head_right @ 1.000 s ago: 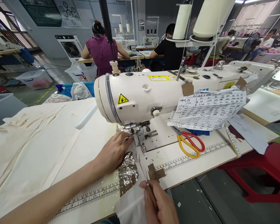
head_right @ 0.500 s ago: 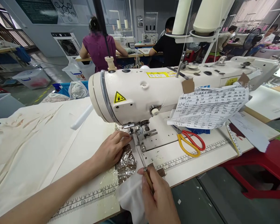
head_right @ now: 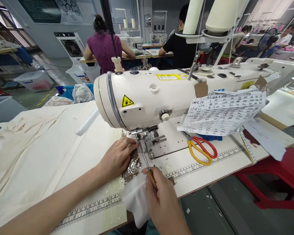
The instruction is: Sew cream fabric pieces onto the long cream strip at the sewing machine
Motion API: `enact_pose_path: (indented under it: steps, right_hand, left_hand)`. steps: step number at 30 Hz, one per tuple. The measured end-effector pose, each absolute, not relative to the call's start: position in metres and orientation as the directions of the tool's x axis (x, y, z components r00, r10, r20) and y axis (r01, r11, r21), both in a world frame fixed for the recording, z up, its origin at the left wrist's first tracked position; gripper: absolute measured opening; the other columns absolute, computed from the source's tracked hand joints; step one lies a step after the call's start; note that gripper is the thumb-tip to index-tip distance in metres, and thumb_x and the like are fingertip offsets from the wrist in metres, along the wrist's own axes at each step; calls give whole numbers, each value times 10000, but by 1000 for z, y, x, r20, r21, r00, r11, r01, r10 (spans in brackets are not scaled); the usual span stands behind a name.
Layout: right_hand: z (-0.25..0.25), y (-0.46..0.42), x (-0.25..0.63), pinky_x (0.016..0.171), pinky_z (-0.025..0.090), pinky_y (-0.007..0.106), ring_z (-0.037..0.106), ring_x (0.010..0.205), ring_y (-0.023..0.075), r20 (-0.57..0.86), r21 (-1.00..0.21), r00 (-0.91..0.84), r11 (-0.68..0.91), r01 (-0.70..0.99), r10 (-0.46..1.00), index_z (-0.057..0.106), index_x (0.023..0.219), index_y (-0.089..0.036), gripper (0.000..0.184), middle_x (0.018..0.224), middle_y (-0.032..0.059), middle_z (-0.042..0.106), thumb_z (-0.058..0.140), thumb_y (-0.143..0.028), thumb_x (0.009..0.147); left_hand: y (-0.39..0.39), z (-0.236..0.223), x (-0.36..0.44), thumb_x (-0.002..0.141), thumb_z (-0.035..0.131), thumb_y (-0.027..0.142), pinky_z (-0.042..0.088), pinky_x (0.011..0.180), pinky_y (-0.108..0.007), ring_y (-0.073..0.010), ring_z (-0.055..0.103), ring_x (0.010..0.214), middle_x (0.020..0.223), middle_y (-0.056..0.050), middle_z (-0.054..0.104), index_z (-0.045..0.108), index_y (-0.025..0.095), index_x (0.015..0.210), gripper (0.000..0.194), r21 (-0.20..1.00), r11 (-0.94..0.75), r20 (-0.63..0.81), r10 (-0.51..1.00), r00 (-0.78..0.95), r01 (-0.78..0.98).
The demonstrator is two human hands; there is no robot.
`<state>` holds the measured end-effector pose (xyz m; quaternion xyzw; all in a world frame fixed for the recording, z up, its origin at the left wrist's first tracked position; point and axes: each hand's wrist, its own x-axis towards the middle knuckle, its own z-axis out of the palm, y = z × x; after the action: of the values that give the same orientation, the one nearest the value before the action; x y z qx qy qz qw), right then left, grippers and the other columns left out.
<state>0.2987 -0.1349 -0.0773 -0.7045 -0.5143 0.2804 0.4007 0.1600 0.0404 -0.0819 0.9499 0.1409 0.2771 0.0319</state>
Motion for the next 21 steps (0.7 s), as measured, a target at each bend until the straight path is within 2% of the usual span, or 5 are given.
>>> enact_pose_path:
  steps: [2,7,12,17,21]
  right_hand:
    - [-75,-131,299,440,358,241,446,480,171,6,-848,302,-155,506,953,615,1119,-216,320,606,-55,446,364,-370,994]
    - [-71,-125,298,529,431,263,563,569,193,-15,-853,288,-163,497,957,609,1119,-209,323,696,-17,590,361,-377,997]
    - [-74,-119,298,738,509,312,686,858,243,28,-865,300,-127,485,954,616,1087,-211,303,917,42,710,369,-358,989]
    - [-73,-112,297,732,530,334,708,896,259,35,-846,306,-135,515,952,609,1090,-219,289,984,57,745,384,-363,981]
    - [-78,-111,300,728,562,333,722,906,265,102,-821,312,-97,562,945,612,1068,-208,292,961,75,755,375,-360,988]
  left_hand:
    - [38,-81,159,912,370,10,575,782,-432,-255,563,976,1056,-136,608,560,104,1179,341,150,-954,532,300,791,261]
    - [34,-80,157,911,376,16,554,750,-384,-228,568,921,1026,-117,622,562,118,1111,291,167,-971,548,237,803,172]
    - [36,-81,159,911,387,49,553,745,-395,-247,576,934,1049,-136,627,574,97,1114,280,93,-970,504,239,830,223]
    - [35,-80,158,910,387,68,557,751,-399,-266,575,970,1079,-155,612,588,75,1130,298,51,-954,462,285,840,296]
    - [37,-84,164,904,392,93,557,753,-422,-283,565,974,1109,-169,600,605,73,1130,311,51,-947,449,305,840,317]
